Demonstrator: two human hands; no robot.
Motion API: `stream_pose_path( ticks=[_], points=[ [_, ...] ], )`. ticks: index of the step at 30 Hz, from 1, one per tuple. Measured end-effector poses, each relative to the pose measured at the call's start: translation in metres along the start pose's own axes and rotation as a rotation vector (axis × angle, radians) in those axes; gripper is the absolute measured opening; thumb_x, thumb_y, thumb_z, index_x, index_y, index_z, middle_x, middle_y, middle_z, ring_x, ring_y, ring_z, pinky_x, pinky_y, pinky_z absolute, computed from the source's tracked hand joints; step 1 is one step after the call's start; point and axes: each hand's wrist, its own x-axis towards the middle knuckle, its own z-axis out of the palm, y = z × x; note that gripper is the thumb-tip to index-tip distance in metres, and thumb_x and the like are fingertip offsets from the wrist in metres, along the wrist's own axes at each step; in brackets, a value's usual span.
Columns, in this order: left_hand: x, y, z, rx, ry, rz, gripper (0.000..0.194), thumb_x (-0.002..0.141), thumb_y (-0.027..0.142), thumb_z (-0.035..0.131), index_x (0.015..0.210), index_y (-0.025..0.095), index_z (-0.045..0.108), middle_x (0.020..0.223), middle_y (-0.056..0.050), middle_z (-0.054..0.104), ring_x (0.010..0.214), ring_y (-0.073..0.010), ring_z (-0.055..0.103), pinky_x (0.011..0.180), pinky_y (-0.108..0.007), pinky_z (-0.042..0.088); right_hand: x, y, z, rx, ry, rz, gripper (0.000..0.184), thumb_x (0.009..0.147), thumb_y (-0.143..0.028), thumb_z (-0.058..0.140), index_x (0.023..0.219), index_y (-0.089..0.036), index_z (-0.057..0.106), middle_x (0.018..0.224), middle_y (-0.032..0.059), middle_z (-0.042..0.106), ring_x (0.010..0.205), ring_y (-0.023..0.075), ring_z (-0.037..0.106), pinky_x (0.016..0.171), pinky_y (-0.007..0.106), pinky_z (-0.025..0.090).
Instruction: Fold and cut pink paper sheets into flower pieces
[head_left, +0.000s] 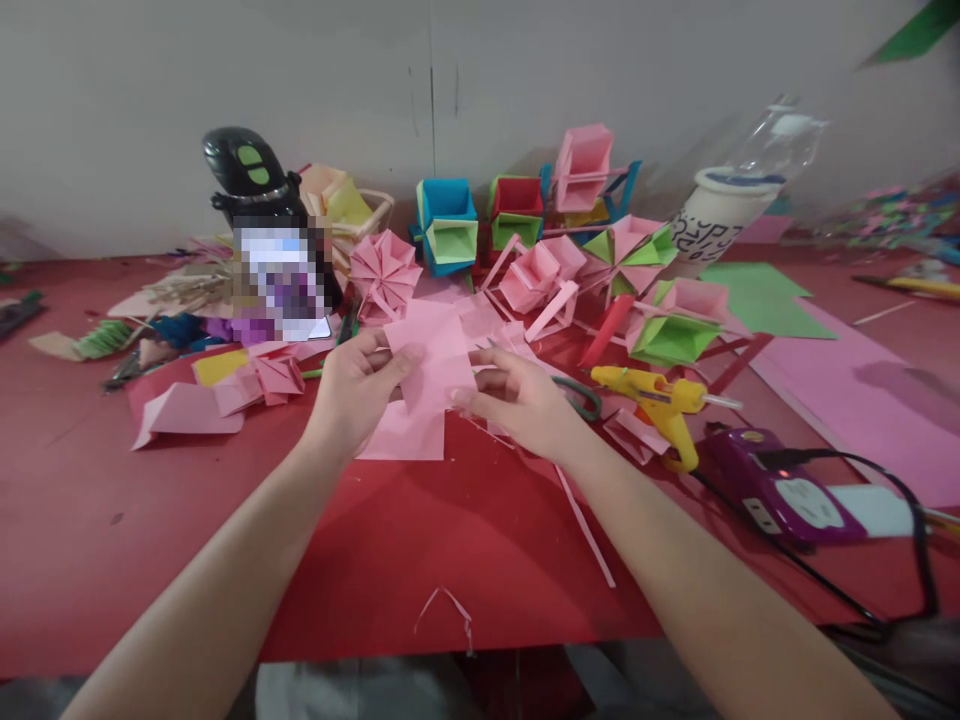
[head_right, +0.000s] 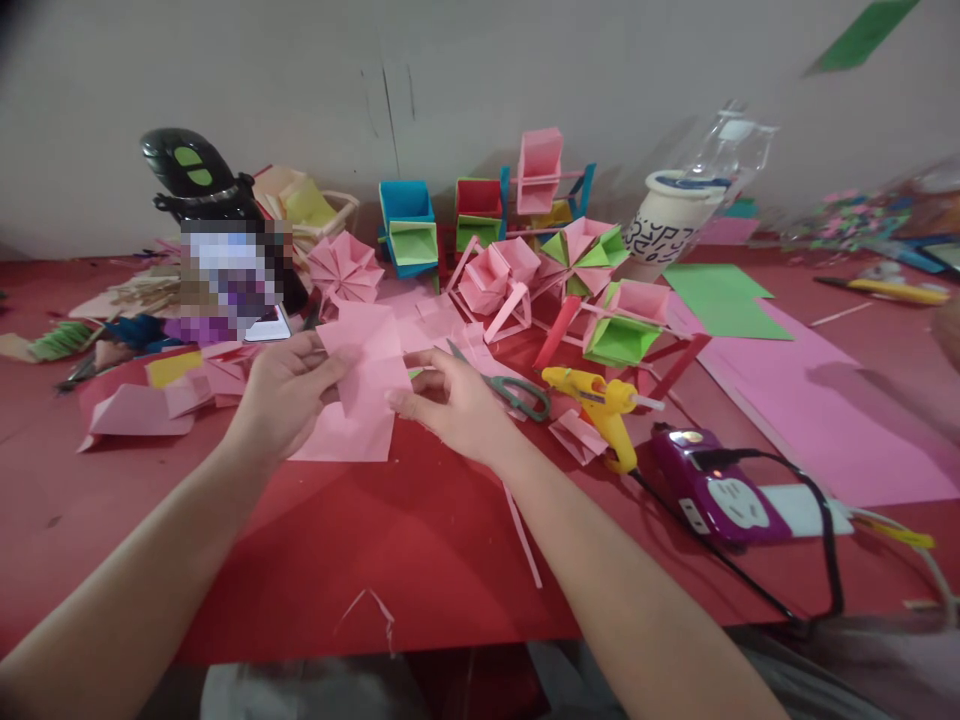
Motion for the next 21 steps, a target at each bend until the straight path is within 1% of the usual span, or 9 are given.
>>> stream_pose_path(
  ticks=[4,7,9,11,12,14,16,18,21],
  points=[
    [-0.001,0.0,0.002,0.0,-0.009,-0.034,0.041,0.074,0.03,0.086,0.108,0.015,0.069,0.078,-0.003,0.074,0.068,-0.0169,0.071,0.061,-0.027,0.061,0.003,-0.002,-0.004,0.023,0.147,-0.081,0.038,0.082,-0.039,0.078,0.108,-0.018,0.061,0.068,-0.0033,0.063,0.065,0.015,0.064,0.071,0.034,0.055],
    [-0.001,0.002,0.002,0.018,-0.022,-0.072,0.044,0.074,0.029,0.086,0.111,0.013,0.068,0.078,-0.004,0.074,0.073,-0.0196,0.073,0.068,-0.031,0.064,0.003,-0.004,-0.009,-0.092,0.202,-0.175,0.039,0.086,-0.04,0.075,0.114,-0.018,0.061,0.075,-0.0009,0.065,0.068,0.0159,0.064,0.071,0.034,0.055],
    [-0.001,0.004,0.001,0.006,-0.02,-0.097,0.045,0.073,0.027,0.086,0.11,0.011,0.067,0.078,-0.005,0.074,0.075,-0.0203,0.074,0.071,-0.033,0.065,0.001,-0.004,-0.012,-0.29,0.14,-0.315,0.05,0.085,-0.041,0.077,0.126,-0.021,0.059,0.102,0.0065,0.069,0.09,0.0212,0.068,0.082,0.038,0.057],
    [0.0,0.006,0.0,-0.021,-0.019,-0.117,0.045,0.073,0.024,0.086,0.111,0.011,0.066,0.083,-0.006,0.075,0.076,-0.0197,0.073,0.072,-0.033,0.064,0.0,-0.003,-0.012,-0.521,0.054,-0.479,0.061,0.083,-0.039,0.08,0.137,-0.026,0.056,0.132,0.011,0.061,0.119,0.0273,0.061,0.099,0.044,0.053],
    [0.001,0.007,-0.001,-0.038,-0.024,-0.128,0.044,0.073,0.023,0.085,0.111,0.011,0.066,0.086,-0.007,0.076,0.077,-0.0192,0.073,0.073,-0.032,0.064,0.0,-0.001,-0.012,-0.62,0.027,-0.542,0.062,0.084,-0.038,0.08,0.14,-0.028,0.055,0.141,0.0114,0.055,0.13,0.029,0.054,0.106,0.047,0.05],
    [0.001,0.008,-0.001,-0.066,-0.039,-0.157,0.043,0.073,0.02,0.084,0.111,0.012,0.065,0.091,-0.007,0.076,0.079,-0.0181,0.073,0.074,-0.03,0.063,0.0,0.002,-0.01,-0.751,0.027,-0.626,0.053,0.088,-0.036,0.076,0.138,-0.03,0.059,0.148,0.0112,0.049,0.139,0.0302,0.046,0.111,0.05,0.045],
    [0.001,0.009,0.001,-0.082,-0.05,-0.202,0.047,0.074,0.017,0.083,0.116,0.014,0.062,0.089,-0.006,0.075,0.078,-0.0172,0.073,0.074,-0.03,0.063,0.0,0.004,-0.008,-0.804,0.071,-0.689,0.036,0.093,-0.031,0.068,0.13,-0.031,0.066,0.147,0.0101,0.052,0.137,0.0294,0.048,0.11,0.051,0.046],
    [-0.001,0.01,0.003,-0.085,-0.052,-0.249,0.055,0.074,0.017,0.082,0.124,0.017,0.058,0.083,-0.003,0.074,0.073,-0.0163,0.073,0.072,-0.03,0.063,-0.001,0.003,-0.005,-0.794,0.099,-0.736,0.026,0.098,-0.023,0.06,0.121,-0.029,0.071,0.135,0.0085,0.062,0.126,0.0265,0.057,0.106,0.049,0.048],
    [-0.002,0.012,0.003,-0.08,-0.127,-0.292,0.043,0.082,0.034,0.077,0.118,0.017,0.062,0.078,-0.004,0.074,0.069,-0.0169,0.073,0.07,-0.03,0.061,-0.003,-0.002,-0.003,-0.678,0.161,-0.721,0.02,0.1,-0.021,0.056,0.109,-0.025,0.073,0.108,0.0052,0.074,0.102,0.0208,0.068,0.093,0.039,0.053]
  ],
)
